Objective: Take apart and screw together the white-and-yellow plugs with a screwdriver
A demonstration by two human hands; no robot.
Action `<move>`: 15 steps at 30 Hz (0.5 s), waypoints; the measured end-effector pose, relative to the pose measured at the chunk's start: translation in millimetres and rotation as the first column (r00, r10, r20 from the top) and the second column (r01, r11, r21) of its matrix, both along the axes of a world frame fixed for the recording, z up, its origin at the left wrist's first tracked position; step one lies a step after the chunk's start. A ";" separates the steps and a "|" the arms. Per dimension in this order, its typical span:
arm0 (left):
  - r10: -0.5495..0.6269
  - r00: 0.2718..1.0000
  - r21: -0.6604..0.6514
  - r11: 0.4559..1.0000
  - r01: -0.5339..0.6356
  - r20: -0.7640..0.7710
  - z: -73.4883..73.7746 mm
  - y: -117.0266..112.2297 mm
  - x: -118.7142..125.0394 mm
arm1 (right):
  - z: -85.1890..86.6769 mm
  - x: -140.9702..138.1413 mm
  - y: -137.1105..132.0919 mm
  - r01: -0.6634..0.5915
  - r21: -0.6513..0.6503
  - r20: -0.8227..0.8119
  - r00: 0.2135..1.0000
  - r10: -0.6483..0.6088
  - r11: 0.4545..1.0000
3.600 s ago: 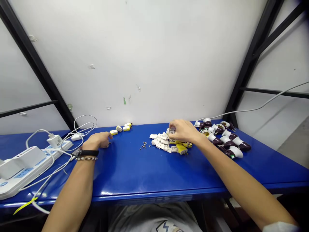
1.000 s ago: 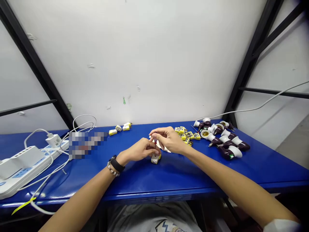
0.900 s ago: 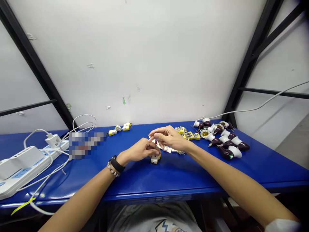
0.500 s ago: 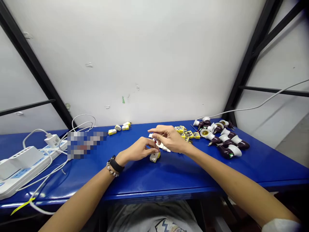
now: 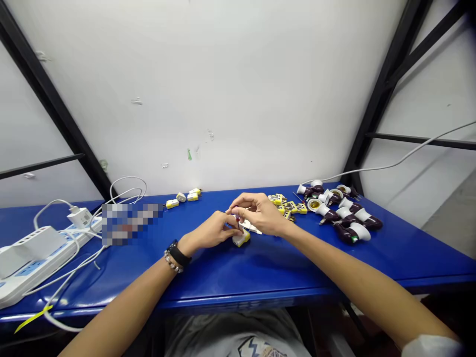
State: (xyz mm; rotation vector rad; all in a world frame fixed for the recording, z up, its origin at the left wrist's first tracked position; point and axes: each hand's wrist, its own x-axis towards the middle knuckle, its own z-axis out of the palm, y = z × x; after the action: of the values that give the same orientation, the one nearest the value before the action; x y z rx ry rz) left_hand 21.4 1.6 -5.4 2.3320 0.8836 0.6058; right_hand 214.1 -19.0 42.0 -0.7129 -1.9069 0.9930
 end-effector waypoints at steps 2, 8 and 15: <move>0.011 1.000 -0.008 1.000 -0.011 -0.015 0.7 -0.9 0.7 | 1.4 2.1 1.8 -0.039 0.008 0.010 0.999 0.039 0.999; 0.012 1.000 -0.081 0.997 -0.013 -0.014 -1.4 -3.3 5.0 | 1.1 6.5 8.6 -0.120 0.027 0.052 0.992 0.119 0.992; -0.031 0.995 -0.059 0.998 0.036 0.090 0.5 -8.1 8.3 | -5.2 4.8 10.6 0.032 0.151 0.088 0.995 -0.045 0.988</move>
State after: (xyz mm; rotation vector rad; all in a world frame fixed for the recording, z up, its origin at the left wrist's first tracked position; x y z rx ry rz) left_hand 29.7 -6.5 -4.9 2.2424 0.8097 0.6549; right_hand 218.9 -8.5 36.8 -0.7144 -2.0150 0.7956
